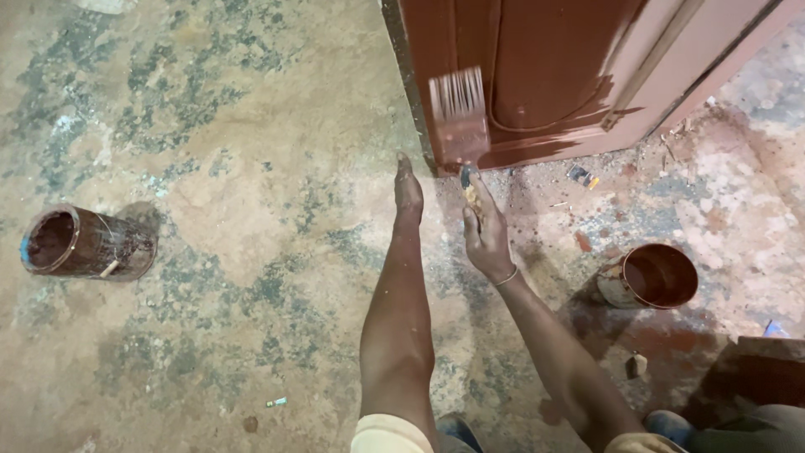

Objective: The person paints a wooden door with brown paint using a paintbrush, dipping the brush into a paint can on the floor and applying paint to the door panels and edges while kneeling on the floor. They steady the door with one hand and work across different sections of the door.

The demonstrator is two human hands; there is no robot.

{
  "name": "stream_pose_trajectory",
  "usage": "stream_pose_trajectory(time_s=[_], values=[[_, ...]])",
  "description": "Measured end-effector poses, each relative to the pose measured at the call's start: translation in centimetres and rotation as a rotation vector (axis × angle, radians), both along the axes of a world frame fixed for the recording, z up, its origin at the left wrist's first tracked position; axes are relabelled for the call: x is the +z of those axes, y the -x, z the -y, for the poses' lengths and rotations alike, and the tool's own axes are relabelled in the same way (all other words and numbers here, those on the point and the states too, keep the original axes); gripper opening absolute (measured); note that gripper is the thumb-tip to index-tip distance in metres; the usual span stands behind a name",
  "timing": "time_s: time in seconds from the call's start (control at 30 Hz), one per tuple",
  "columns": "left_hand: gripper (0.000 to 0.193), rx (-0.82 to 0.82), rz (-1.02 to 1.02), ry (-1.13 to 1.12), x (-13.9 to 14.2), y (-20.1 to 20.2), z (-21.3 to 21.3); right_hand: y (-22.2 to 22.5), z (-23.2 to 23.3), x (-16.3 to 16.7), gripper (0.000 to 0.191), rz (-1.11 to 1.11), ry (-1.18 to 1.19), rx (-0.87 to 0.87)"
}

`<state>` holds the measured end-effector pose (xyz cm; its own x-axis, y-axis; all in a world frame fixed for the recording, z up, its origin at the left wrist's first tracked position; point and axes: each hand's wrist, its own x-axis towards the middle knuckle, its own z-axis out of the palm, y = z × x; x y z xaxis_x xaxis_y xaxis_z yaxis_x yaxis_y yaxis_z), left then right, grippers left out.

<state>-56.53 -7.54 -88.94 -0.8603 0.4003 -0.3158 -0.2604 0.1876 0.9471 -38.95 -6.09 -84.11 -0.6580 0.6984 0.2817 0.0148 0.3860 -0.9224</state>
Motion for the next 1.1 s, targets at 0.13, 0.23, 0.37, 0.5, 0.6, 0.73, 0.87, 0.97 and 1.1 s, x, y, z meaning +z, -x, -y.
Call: stream_pose_trajectory(time_s=[0.13, 0.23, 0.37, 0.5, 0.6, 0.73, 0.87, 0.97, 1.1], values=[[0.090, -0.037, -0.095, -0.046, 0.1, -0.3, -0.2, 1.6, -1.3, -1.1, 0.050, -0.124, -0.325, -0.014], [0.085, -0.004, -0.044, -0.011, 0.6, -0.4, -0.3, 2.2, -1.7, -3.4, 0.059, -0.051, -0.167, 0.113], [0.081, -0.017, -0.116, -0.165, 1.0, -0.4, -0.2, 0.5, -0.8, -6.1, 0.045, 0.363, -0.053, 0.097], [0.081, -0.009, -0.086, -0.110, 1.2, -0.5, -0.7, -0.6, -1.4, -6.0, 0.052, 0.304, -0.007, 0.012], [0.078, -0.042, 0.007, -0.357, 1.6, -1.3, -1.7, -1.6, -3.5, -4.8, 0.058, 0.249, -0.240, -0.148], [0.081, -0.155, -0.074, -0.141, 2.3, -2.8, -3.0, -4.8, -6.5, -3.1, 0.074, 0.283, 0.379, -0.336], [0.084, -0.208, -0.098, 0.199, 3.2, -4.5, -4.2, -9.2, -9.5, -2.2, 0.061, -0.023, -0.090, -0.579], [0.086, -0.249, -0.121, 0.265, 3.6, -5.9, -5.8, -11.4, -12.4, -1.7, 0.059, -0.108, 0.400, -0.516], [0.085, -0.380, -0.185, 0.308, 3.6, -8.3, -7.9, -12.2, -15.5, -1.8, 0.050, 0.037, 0.668, -0.274]])
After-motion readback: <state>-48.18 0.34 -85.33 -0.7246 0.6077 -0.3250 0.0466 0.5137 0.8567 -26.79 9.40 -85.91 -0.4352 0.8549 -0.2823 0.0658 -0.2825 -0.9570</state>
